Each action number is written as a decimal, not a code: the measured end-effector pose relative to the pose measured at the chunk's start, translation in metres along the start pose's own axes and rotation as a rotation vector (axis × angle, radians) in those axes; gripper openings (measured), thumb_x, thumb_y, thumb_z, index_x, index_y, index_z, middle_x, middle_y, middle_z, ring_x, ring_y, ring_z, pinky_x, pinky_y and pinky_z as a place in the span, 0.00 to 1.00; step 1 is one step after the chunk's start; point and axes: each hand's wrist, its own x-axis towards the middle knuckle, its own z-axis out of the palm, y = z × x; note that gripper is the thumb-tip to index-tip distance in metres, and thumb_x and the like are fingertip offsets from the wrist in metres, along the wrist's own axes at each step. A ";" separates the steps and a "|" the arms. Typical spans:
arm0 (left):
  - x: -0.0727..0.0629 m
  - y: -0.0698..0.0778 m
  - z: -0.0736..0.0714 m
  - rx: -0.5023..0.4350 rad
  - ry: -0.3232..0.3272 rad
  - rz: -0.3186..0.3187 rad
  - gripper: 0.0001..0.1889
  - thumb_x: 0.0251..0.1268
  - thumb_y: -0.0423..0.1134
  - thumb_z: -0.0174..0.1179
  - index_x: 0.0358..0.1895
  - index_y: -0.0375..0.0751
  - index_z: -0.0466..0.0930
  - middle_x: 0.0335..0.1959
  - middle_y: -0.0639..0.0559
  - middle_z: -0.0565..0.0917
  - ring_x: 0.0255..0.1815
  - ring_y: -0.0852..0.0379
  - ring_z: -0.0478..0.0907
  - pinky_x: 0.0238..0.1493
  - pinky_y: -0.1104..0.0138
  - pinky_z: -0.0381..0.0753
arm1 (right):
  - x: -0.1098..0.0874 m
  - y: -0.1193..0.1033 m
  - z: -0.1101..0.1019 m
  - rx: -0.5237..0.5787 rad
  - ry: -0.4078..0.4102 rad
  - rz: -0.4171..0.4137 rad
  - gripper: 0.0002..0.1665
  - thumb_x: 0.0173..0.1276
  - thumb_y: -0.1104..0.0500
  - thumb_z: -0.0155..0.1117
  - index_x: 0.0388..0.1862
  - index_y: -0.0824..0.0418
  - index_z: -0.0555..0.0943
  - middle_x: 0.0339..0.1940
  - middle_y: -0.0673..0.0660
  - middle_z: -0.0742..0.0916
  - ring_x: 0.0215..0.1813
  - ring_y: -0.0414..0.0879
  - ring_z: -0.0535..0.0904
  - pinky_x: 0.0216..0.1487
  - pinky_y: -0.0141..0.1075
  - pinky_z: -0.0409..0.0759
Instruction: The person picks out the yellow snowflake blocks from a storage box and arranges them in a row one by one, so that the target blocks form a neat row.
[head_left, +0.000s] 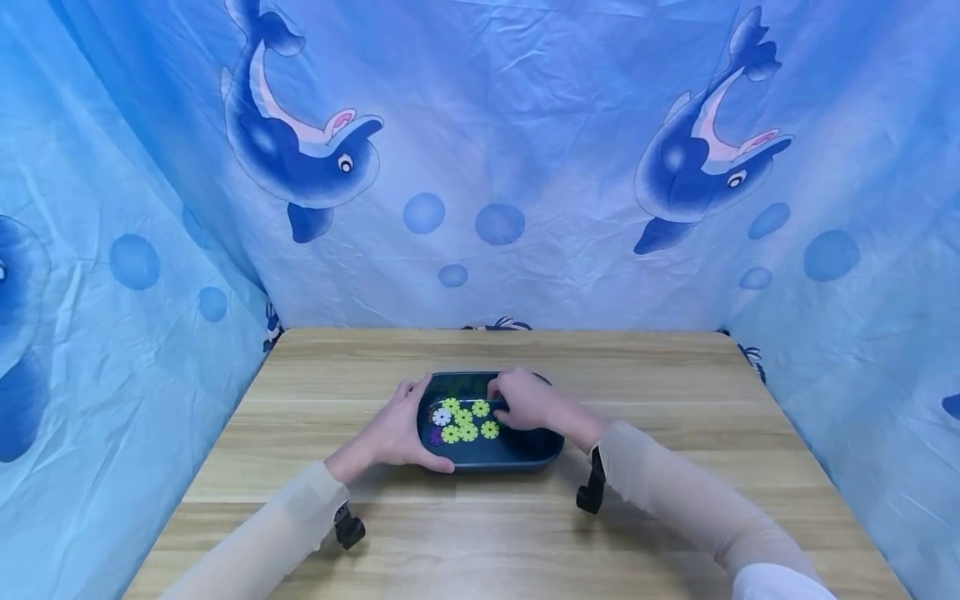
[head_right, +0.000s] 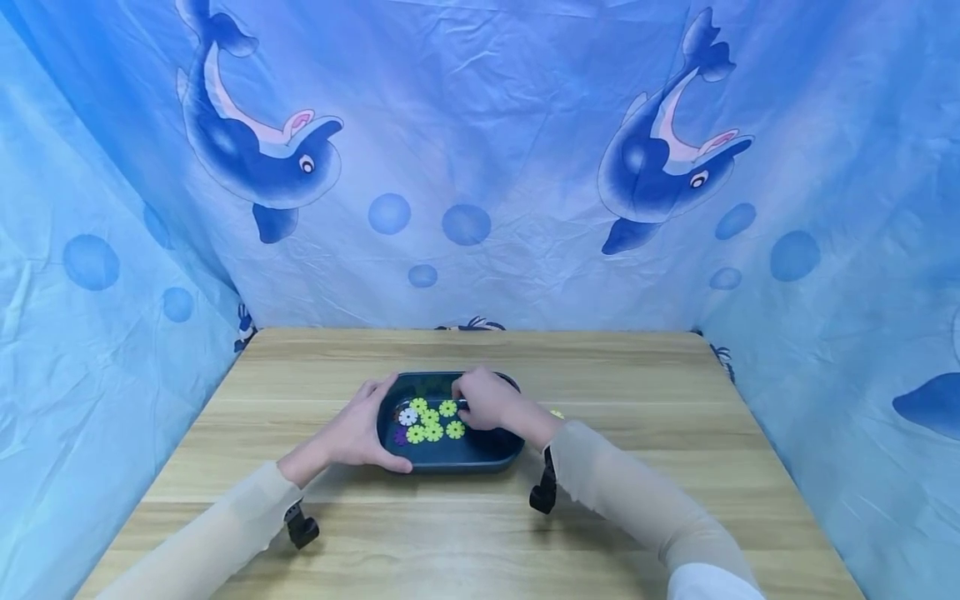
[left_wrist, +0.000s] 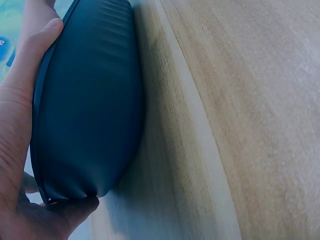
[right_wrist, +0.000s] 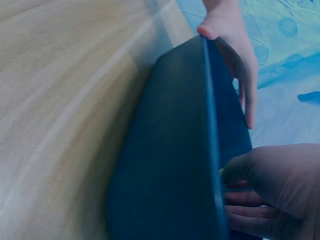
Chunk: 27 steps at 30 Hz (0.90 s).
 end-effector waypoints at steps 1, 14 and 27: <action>0.000 0.000 0.000 0.002 -0.005 0.000 0.85 0.25 0.78 0.82 0.89 0.44 0.43 0.77 0.34 0.64 0.69 0.39 0.76 0.69 0.44 0.80 | 0.000 -0.001 0.003 0.003 -0.012 0.005 0.12 0.73 0.59 0.72 0.52 0.63 0.89 0.48 0.59 0.91 0.51 0.50 0.88 0.54 0.45 0.88; 0.000 0.001 0.001 -0.015 -0.012 0.002 0.85 0.26 0.77 0.83 0.89 0.45 0.42 0.77 0.34 0.64 0.71 0.37 0.75 0.70 0.42 0.79 | 0.003 -0.006 0.028 -0.018 -0.079 0.019 0.12 0.68 0.58 0.78 0.49 0.58 0.91 0.48 0.53 0.93 0.53 0.44 0.88 0.56 0.39 0.88; 0.002 0.000 -0.001 -0.029 -0.002 0.010 0.84 0.27 0.76 0.83 0.89 0.44 0.43 0.76 0.33 0.64 0.69 0.38 0.75 0.69 0.42 0.79 | 0.011 -0.009 0.027 -0.104 -0.107 -0.008 0.16 0.66 0.56 0.80 0.52 0.57 0.92 0.49 0.52 0.93 0.50 0.39 0.88 0.55 0.36 0.89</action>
